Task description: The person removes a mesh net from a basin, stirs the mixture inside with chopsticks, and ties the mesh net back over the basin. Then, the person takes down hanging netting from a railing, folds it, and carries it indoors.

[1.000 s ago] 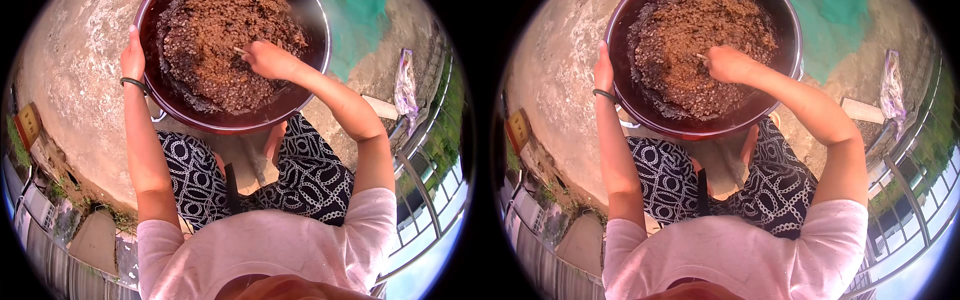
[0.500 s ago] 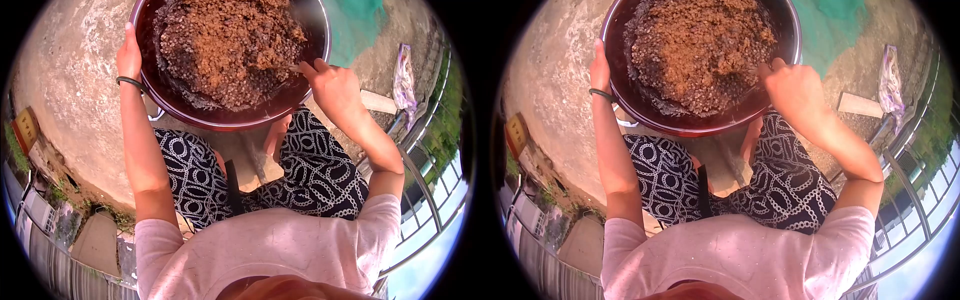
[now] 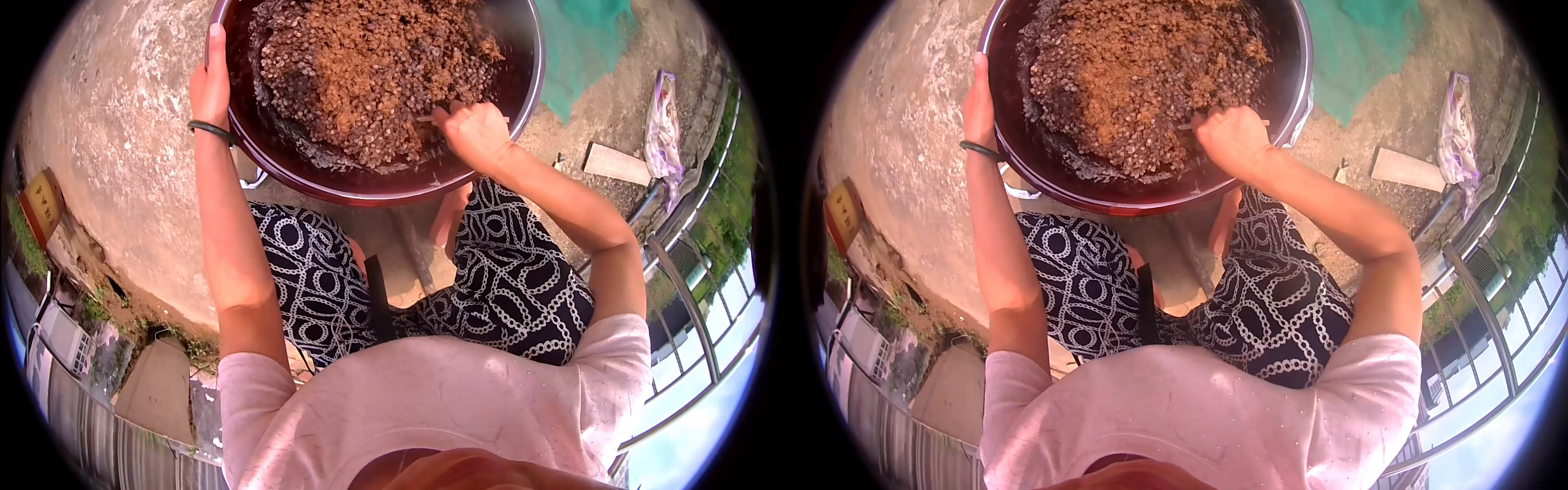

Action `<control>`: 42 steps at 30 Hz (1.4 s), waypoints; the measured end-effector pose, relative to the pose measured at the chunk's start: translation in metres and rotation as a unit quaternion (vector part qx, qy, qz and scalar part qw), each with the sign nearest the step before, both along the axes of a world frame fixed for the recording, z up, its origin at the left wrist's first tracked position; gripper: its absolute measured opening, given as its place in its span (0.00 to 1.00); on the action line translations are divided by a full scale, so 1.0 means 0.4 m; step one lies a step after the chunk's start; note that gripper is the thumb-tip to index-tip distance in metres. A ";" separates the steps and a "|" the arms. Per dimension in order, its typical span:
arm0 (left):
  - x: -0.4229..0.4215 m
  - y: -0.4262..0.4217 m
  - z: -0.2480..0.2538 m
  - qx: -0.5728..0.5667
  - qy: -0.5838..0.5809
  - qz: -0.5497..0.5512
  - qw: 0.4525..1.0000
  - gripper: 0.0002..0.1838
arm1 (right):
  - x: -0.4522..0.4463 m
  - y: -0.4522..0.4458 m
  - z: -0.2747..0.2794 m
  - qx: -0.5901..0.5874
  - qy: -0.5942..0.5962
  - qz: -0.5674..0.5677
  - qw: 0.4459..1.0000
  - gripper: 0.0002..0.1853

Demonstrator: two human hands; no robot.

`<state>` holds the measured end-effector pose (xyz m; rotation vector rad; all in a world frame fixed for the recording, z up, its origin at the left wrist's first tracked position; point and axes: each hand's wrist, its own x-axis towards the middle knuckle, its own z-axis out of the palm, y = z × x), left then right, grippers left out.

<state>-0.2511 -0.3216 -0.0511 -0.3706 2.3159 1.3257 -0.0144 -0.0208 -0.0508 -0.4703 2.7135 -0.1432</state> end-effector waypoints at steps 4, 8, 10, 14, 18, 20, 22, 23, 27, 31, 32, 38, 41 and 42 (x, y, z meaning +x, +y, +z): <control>-0.006 -0.006 -0.008 -0.017 -0.004 -0.007 1.000 0.56 | -0.046 0.014 -0.011 -0.011 -0.005 -0.064 0.998 0.09; 0.008 0.000 -0.002 -0.018 0.018 -0.008 1.000 0.55 | -0.142 0.098 0.053 -0.059 0.048 -0.165 0.983 0.10; 0.013 0.008 0.006 -0.069 0.027 -0.009 0.997 0.54 | -0.187 0.146 0.067 -0.040 0.032 -0.157 0.986 0.12; -0.010 -0.010 -0.024 -0.066 0.045 -0.019 0.997 0.53 | -0.141 0.114 0.211 0.043 -0.030 -0.126 0.991 0.09; 0.005 0.016 0.026 0.032 -0.035 0.020 0.999 0.47 | -0.024 0.063 0.259 0.114 -0.135 -0.017 0.984 0.05; 0.023 0.045 0.055 0.051 -0.021 0.038 0.998 0.47 | 0.002 0.008 0.232 0.116 -0.188 0.042 0.974 0.06; 0.027 0.047 0.059 0.046 -0.010 0.044 0.998 0.46 | 0.023 -0.049 0.132 0.025 -0.168 0.033 0.985 0.06; 0.027 0.047 0.056 0.043 -0.006 0.046 0.998 0.46 | 0.010 -0.076 0.093 -0.009 -0.161 0.015 0.987 0.07; -0.004 0.001 0.000 -0.066 0.014 0.013 0.998 0.50 | -0.138 -0.127 0.010 -0.126 -0.056 -0.080 0.987 0.11; 0.003 -0.006 -0.008 -0.126 0.060 -0.039 0.989 0.51 | -0.203 -0.046 -0.003 -0.141 0.049 -0.172 0.974 0.11; 0.010 -0.004 -0.008 -0.113 0.069 -0.038 0.990 0.50 | -0.222 -0.007 0.009 -0.129 0.035 -0.203 0.970 0.11; 0.035 0.046 0.060 -0.024 0.081 -0.005 0.996 0.41 | -0.150 0.071 0.200 -0.045 0.031 -0.146 0.988 0.11; 0.036 0.059 0.102 0.020 0.044 0.006 0.999 0.42 | -0.089 -0.026 0.246 0.023 -0.034 -0.015 0.999 0.09; 0.027 0.054 0.075 0.009 0.056 0.012 0.998 0.42 | -0.089 -0.065 0.241 0.054 -0.055 0.027 0.997 0.08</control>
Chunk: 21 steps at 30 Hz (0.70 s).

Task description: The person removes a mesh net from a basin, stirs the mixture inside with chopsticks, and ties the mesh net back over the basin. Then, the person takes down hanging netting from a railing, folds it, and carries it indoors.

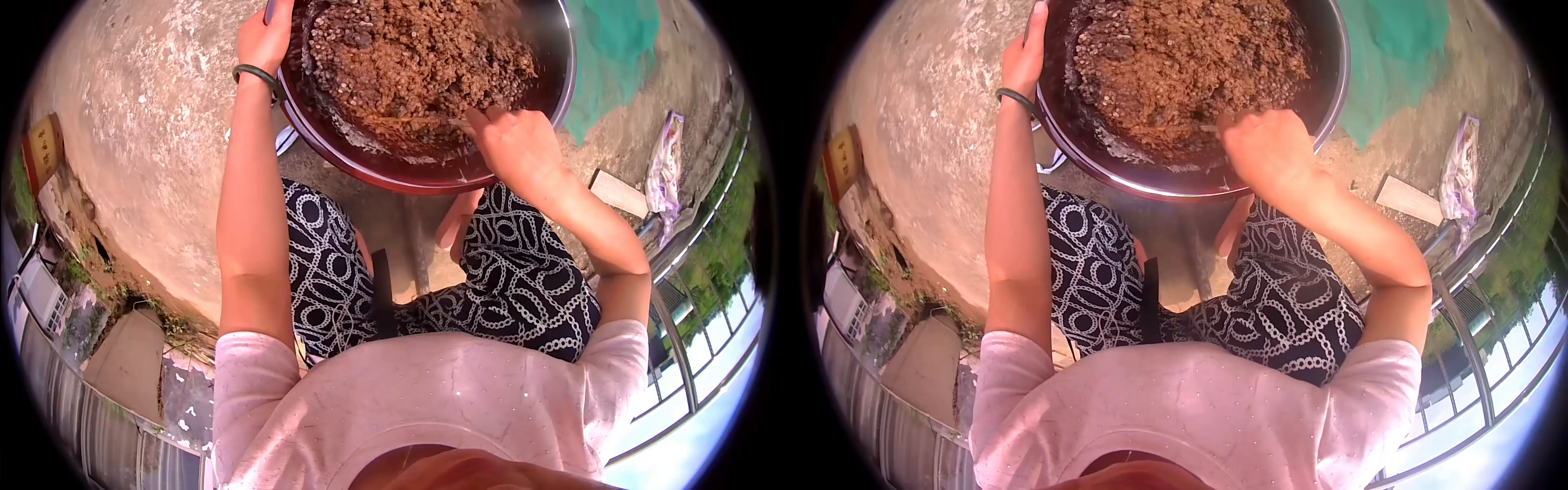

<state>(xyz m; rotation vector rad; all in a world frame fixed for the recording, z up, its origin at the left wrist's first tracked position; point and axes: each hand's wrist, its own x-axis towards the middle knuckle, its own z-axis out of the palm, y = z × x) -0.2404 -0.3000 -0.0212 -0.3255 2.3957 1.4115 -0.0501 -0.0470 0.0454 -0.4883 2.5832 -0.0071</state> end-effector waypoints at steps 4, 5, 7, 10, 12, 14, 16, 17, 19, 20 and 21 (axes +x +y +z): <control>-0.009 -0.005 -0.020 -0.013 0.002 0.002 1.000 0.42 | -0.072 -0.116 -0.119 -0.008 -0.011 0.070 0.997 0.08; -0.006 -0.006 -0.022 -0.021 0.001 -0.003 1.000 0.42 | -0.121 -0.111 -0.127 -0.026 -0.020 0.064 0.997 0.08; -0.011 -0.030 -0.071 -0.040 0.035 -0.015 0.998 0.40 | -0.168 -0.111 -0.159 -0.046 0.016 0.017 0.999 0.09; -0.038 -0.079 -0.122 -0.120 0.045 -0.049 0.991 0.44 | -0.234 -0.074 -0.191 -0.059 0.063 -0.079 0.993 0.10; -0.045 -0.095 -0.141 -0.120 0.026 -0.055 0.991 0.44 | -0.265 -0.026 -0.197 -0.072 0.125 -0.144 0.979 0.09; -0.032 -0.073 -0.107 -0.137 0.028 -0.050 0.989 0.44 | -0.311 0.043 -0.127 -0.037 0.114 -0.211 0.970 0.09; -0.028 -0.061 -0.091 -0.130 0.035 -0.046 0.990 0.44 | -0.343 0.079 -0.030 0.005 0.072 -0.250 0.966 0.09; -0.030 -0.061 -0.091 -0.115 0.041 -0.046 0.991 0.45 | -0.345 0.079 0.003 0.014 0.081 -0.248 0.965 0.09; -0.015 -0.044 -0.067 -0.077 0.031 -0.032 0.996 0.42 | -0.368 0.055 0.006 0.017 0.051 -0.247 0.968 0.11; -0.012 -0.026 -0.046 -0.054 0.018 -0.018 0.998 0.40 | -0.393 0.015 0.003 0.001 0.011 -0.259 0.966 0.11; -0.009 -0.011 -0.021 -0.031 0.006 -0.003 0.999 0.38 | -0.416 -0.022 -0.004 -0.016 -0.030 -0.271 0.962 0.12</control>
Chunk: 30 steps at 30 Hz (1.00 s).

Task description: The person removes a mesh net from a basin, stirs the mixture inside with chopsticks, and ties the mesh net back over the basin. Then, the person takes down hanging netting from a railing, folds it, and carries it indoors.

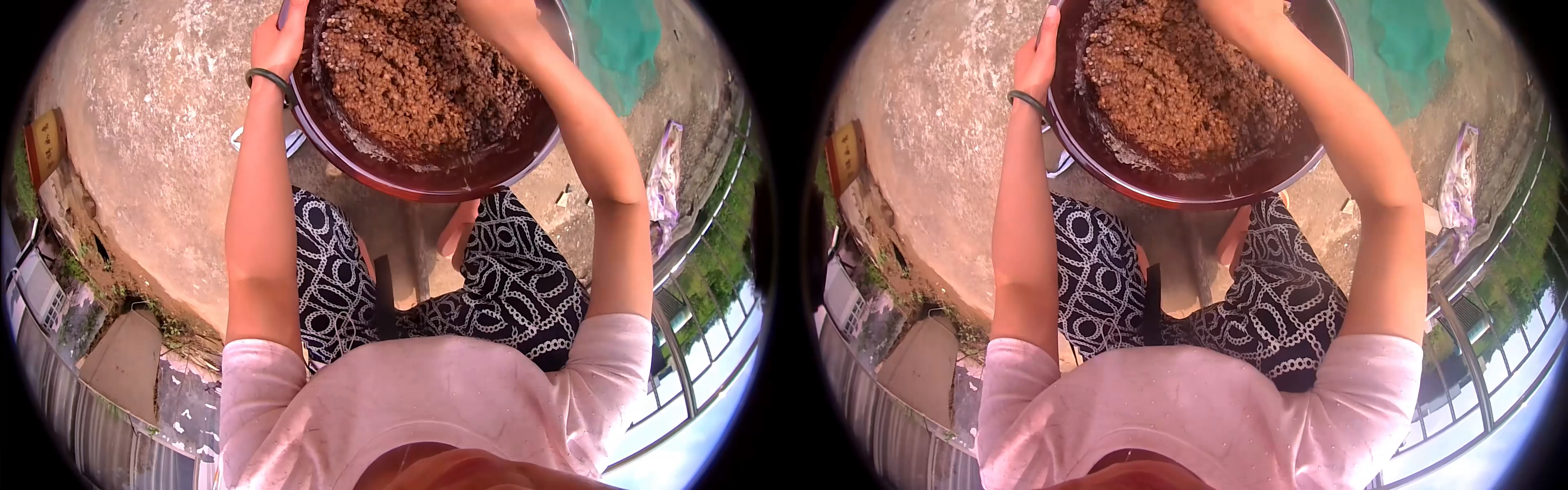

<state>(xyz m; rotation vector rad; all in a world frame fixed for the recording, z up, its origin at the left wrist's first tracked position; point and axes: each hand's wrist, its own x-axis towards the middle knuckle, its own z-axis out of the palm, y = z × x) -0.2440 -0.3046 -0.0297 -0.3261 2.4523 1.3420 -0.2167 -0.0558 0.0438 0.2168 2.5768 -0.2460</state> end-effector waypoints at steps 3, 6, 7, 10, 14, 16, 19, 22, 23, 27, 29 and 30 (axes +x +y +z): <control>0.013 0.013 0.045 0.066 -0.028 0.009 0.997 0.33 | 0.089 -0.133 -0.162 0.087 0.206 0.305 0.926 0.07; -0.004 -0.030 -0.045 -0.055 0.020 -0.013 0.998 0.45 | 0.212 -0.189 -0.154 0.040 0.185 0.359 0.914 0.10; -0.017 -0.043 -0.062 -0.078 0.016 -0.031 0.996 0.44 | 0.261 -0.184 -0.150 0.027 0.167 0.382 0.908 0.10; -0.007 -0.036 -0.055 -0.060 0.023 -0.028 0.998 0.43 | 0.372 -0.104 -0.136 -0.030 0.103 0.406 0.908 0.10; -0.024 -0.060 -0.083 -0.042 -0.028 -0.019 0.999 0.42 | 0.385 0.046 -0.020 0.051 0.026 0.269 0.961 0.05; 0.006 -0.029 -0.047 -0.002 0.009 -0.010 1.000 0.44 | 0.412 0.112 -0.004 0.059 0.060 0.183 0.980 0.07; -0.001 -0.021 -0.045 -0.009 0.023 -0.005 1.000 0.48 | 0.434 0.183 0.018 0.091 0.097 0.091 0.987 0.08; -0.007 -0.023 -0.040 -0.066 0.006 -0.025 0.997 0.47 | 0.436 0.246 0.002 0.105 0.191 0.062 0.974 0.08; -0.013 -0.034 -0.053 -0.062 -0.001 -0.034 0.997 0.49 | 0.419 0.262 -0.019 0.127 0.216 0.064 0.966 0.08; -0.016 -0.038 -0.070 -0.001 -0.011 -0.028 1.000 0.52 | 0.320 0.308 -0.122 0.201 0.117 0.055 0.971 0.10; -0.004 -0.027 -0.053 0.002 -0.023 -0.029 0.999 0.52 | 0.317 0.299 -0.166 0.159 0.020 0.057 0.985 0.09; -0.006 -0.026 -0.054 0.010 -0.020 -0.026 0.999 0.52 | 0.321 0.281 -0.182 0.135 -0.011 0.054 0.989 0.09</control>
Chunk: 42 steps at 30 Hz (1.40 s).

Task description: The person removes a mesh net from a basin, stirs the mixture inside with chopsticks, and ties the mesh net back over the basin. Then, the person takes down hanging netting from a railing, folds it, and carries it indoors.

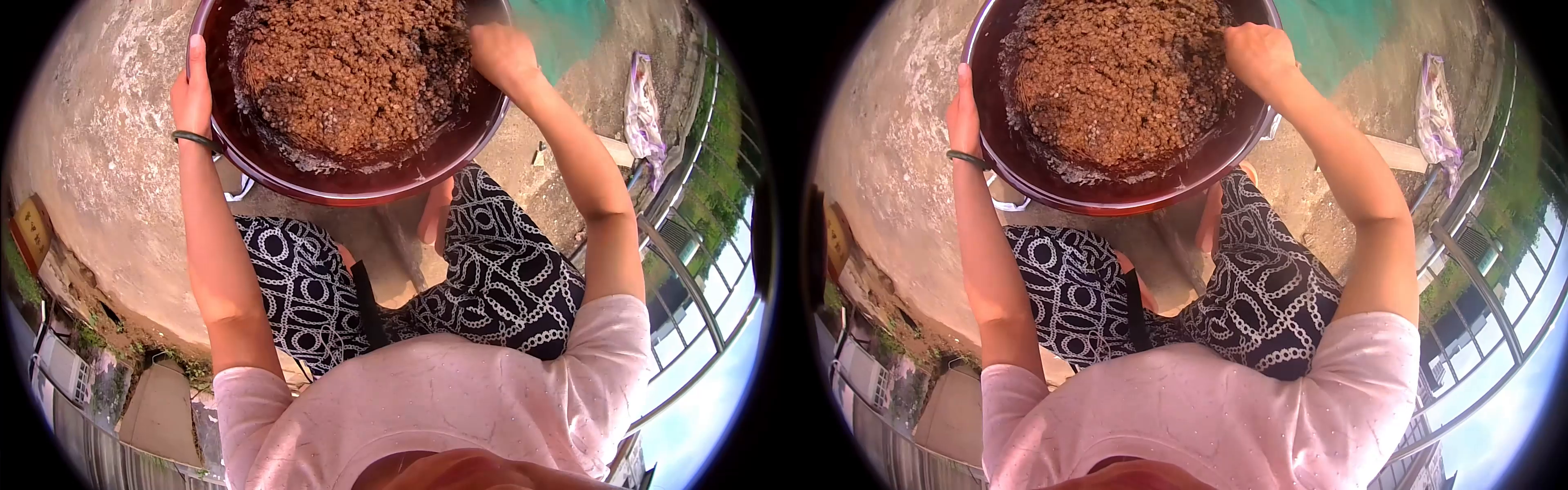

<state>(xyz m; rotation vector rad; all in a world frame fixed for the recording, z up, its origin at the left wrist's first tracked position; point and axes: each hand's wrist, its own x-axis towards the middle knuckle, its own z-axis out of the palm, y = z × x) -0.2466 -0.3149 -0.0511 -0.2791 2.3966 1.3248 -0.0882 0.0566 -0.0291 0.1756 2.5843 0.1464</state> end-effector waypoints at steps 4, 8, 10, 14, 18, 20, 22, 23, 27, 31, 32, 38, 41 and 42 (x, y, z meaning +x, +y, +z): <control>0.009 0.018 0.031 -0.039 0.006 0.011 0.999 0.51 | 0.092 -0.069 -0.011 -0.113 -0.008 -0.012 0.994 0.08; 0.014 0.031 0.038 -0.026 0.024 0.011 0.999 0.49 | 0.144 -0.160 0.008 -0.234 0.035 0.044 0.970 0.08; 0.013 0.027 0.026 -0.015 0.041 0.019 0.999 0.49 | 0.103 -0.167 0.084 -0.198 0.053 0.076 0.976 0.09; 0.011 0.015 0.027 0.003 -0.023 0.022 0.999 0.49 | 0.019 -0.102 0.229 -0.055 0.099 0.067 0.991 0.05; 0.006 0.014 0.022 -0.016 0.006 0.016 1.000 0.49 | -0.006 -0.015 0.137 0.037 0.024 0.056 0.997 0.06; 0.004 0.010 0.014 -0.008 0.009 0.013 1.000 0.49 | 0.016 0.002 0.080 0.033 -0.019 0.032 0.999 0.07; 0.004 0.007 0.014 0.025 -0.015 0.017 0.999 0.49 | 0.048 0.007 0.042 -0.002 -0.044 -0.004 0.999 0.07; -0.003 -0.001 0.006 0.018 -0.037 0.015 0.999 0.49 | 0.066 0.006 0.032 -0.021 -0.066 -0.003 0.998 0.08; 0.009 0.007 0.012 0.017 -0.043 0.020 0.999 0.49 | 0.150 -0.014 0.006 -0.142 -0.124 -0.037 0.981 0.09; 0.010 0.014 0.021 0.003 -0.017 0.013 1.000 0.49 | 0.225 -0.033 -0.072 -0.386 -0.117 -0.099 0.910 0.12; 0.011 0.015 0.020 0.014 -0.012 0.013 1.000 0.51 | 0.225 -0.044 -0.065 -0.411 -0.157 -0.180 0.880 0.13; -0.010 -0.016 -0.005 -0.014 -0.060 0.006 0.998 0.52 | 0.051 -0.069 0.047 -0.472 -0.111 -0.311 0.818 0.18; 0.013 0.031 0.026 0.006 0.006 0.013 1.000 0.49 | 0.039 -0.008 0.009 -0.319 0.040 -0.108 0.941 0.12; 0.016 0.028 0.028 0.004 0.020 0.016 1.000 0.48 | 0.056 -0.015 0.019 -0.267 0.057 -0.098 0.957 0.12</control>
